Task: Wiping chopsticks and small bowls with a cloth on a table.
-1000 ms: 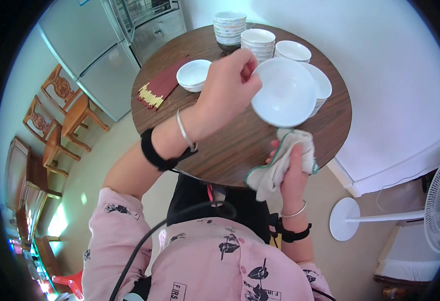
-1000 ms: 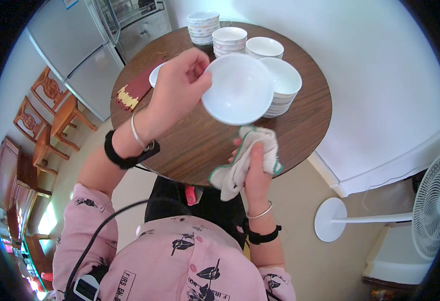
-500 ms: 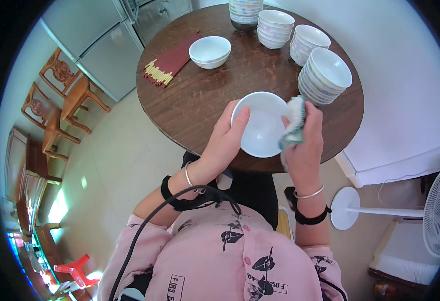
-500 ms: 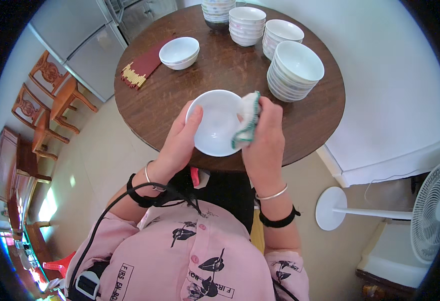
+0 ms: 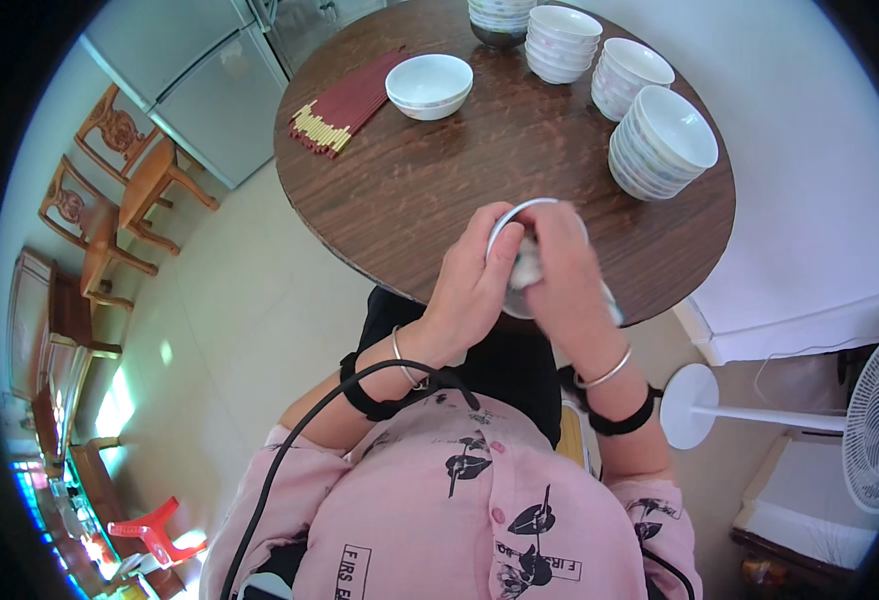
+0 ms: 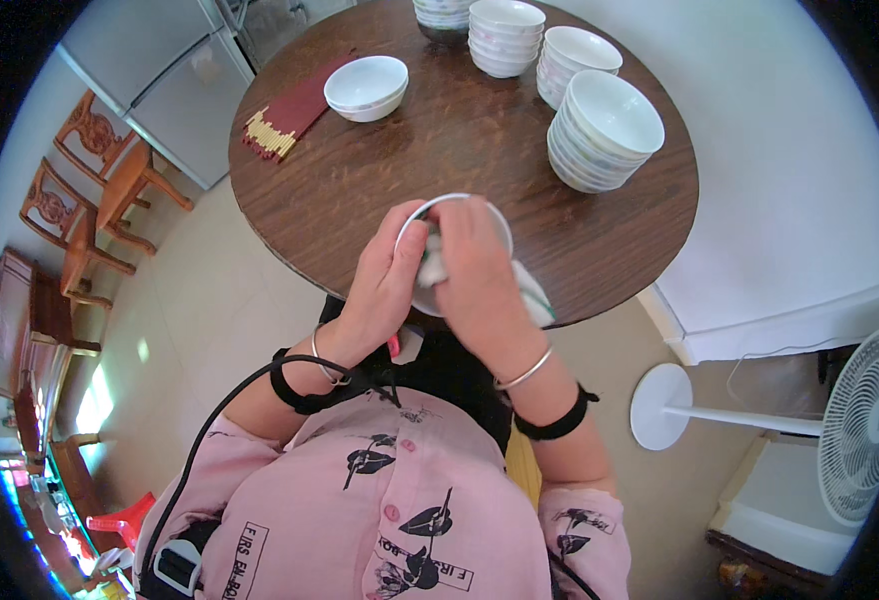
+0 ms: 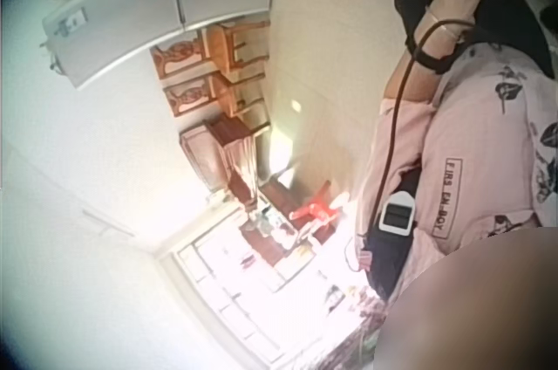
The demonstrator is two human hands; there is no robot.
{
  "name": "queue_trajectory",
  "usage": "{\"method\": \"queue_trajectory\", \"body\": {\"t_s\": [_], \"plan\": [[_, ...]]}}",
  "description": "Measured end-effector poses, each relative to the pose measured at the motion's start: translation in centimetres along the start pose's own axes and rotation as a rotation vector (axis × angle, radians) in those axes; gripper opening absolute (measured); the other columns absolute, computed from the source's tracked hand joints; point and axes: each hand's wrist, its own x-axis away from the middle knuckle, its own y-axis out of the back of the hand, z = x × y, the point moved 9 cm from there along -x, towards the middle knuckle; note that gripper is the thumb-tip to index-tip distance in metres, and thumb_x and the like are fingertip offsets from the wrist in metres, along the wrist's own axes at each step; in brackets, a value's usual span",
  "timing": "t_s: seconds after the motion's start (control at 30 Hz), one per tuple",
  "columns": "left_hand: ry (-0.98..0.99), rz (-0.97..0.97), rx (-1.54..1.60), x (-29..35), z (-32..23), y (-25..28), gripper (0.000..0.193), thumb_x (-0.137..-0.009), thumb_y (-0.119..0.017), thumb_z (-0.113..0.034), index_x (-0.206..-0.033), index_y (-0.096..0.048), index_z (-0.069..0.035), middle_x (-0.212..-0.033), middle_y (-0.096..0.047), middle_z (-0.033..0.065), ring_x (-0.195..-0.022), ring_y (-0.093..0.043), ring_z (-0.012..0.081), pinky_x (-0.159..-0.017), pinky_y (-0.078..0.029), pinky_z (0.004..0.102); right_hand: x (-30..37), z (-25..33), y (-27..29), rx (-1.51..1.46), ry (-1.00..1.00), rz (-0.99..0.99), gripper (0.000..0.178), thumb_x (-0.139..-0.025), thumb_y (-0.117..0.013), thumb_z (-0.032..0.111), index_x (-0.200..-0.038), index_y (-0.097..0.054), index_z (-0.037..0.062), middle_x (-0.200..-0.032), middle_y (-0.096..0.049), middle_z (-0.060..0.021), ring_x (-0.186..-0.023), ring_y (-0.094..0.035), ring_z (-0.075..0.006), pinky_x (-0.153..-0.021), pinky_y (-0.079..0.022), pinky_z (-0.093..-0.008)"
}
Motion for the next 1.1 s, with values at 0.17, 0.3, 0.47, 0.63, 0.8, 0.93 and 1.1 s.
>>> {"method": "queue_trajectory", "body": {"t_s": [0.17,0.3,0.47,0.63,0.8,0.93,1.1], "plan": [[-0.065,-0.059,0.050,-1.3,-1.3,1.0,0.036,-0.098,-0.043,-0.028,-0.117,-0.047,0.002,-0.101,-0.060,0.0173,-0.093,-0.058,0.0256,-0.083,-0.044,0.0334,-1.0,0.4,0.9,0.256,-0.019,-0.039,0.027,-0.070,-0.059,-0.003,-0.096,-0.051,0.0021,-0.091,-0.053,-0.0166,-0.085,-0.057,-0.0358,-0.070,-0.047,-0.0429],[0.051,-0.046,0.017,-0.8,0.6,1.0,0.037,-0.098,-0.043,-0.029,-0.117,-0.048,0.002,-0.101,-0.060,0.0168,-0.093,-0.058,0.0242,-0.084,-0.044,0.0331,0.9,0.2,-2.3,0.028,-0.035,0.239,0.031,-0.067,-0.061,-0.002,-0.096,-0.050,0.0019,-0.091,-0.053,-0.0172,-0.087,-0.057,-0.0359,-0.068,-0.048,-0.0435],[0.061,-0.029,0.022,-0.4,0.8,0.9,0.038,-0.098,-0.042,-0.032,-0.116,-0.050,0.002,-0.101,-0.060,0.0163,-0.093,-0.058,0.0233,-0.085,-0.044,0.0331,-0.8,0.8,-0.5,0.333,0.019,0.061,0.026,-0.072,-0.059,0.001,-0.097,-0.050,0.0018,-0.091,-0.052,-0.0156,-0.084,-0.057,-0.0326,-0.067,-0.049,-0.0402],[0.185,-0.026,0.141,-0.5,2.3,1.5,0.043,-0.099,-0.039,-0.036,-0.116,-0.051,0.001,-0.100,-0.061,0.0136,-0.094,-0.057,0.0199,-0.085,-0.043,0.0311,-0.6,0.6,2.0,0.398,-0.093,-0.009,0.020,-0.075,-0.056,0.003,-0.094,-0.053,0.0023,-0.089,-0.053,-0.0142,-0.083,-0.057,-0.0334,-0.070,-0.049,-0.0395],[0.207,-0.024,0.122,-0.5,2.9,2.8,0.044,-0.099,-0.039,-0.037,-0.114,-0.053,0.001,-0.100,-0.061,0.0119,-0.094,-0.056,0.0182,-0.083,-0.044,0.0301,-1.0,-2.6,6.2,0.002,-0.235,-0.213,0.027,-0.085,-0.054,0.008,-0.111,-0.053,0.0007,-0.103,-0.058,-0.0157,-0.091,-0.060,-0.0289,-0.078,-0.048,-0.0349],[0.225,0.002,0.110,-0.3,2.7,2.3,0.040,-0.098,-0.043,-0.034,-0.113,-0.054,0.001,-0.097,-0.061,0.0116,-0.090,-0.057,0.0178,-0.081,-0.044,0.0301,-1.7,-3.1,5.8,-0.389,-0.294,-0.248,0.034,-0.093,-0.053,0.014,-0.124,-0.048,0.0025,-0.118,-0.055,-0.0179,-0.104,-0.056,-0.0236,-0.090,-0.042,-0.0316],[0.118,0.068,0.048,-0.4,1.2,1.5,0.033,-0.096,-0.047,-0.027,-0.114,-0.054,0.000,-0.092,-0.062,0.0125,-0.086,-0.058,0.0183,-0.078,-0.045,0.0305,-2.2,0.6,0.2,-0.001,0.063,0.206,0.045,-0.076,-0.053,-0.002,-0.120,-0.049,0.0074,-0.109,-0.055,-0.0171,-0.098,-0.055,-0.0355,-0.084,-0.046,-0.0379]]}}
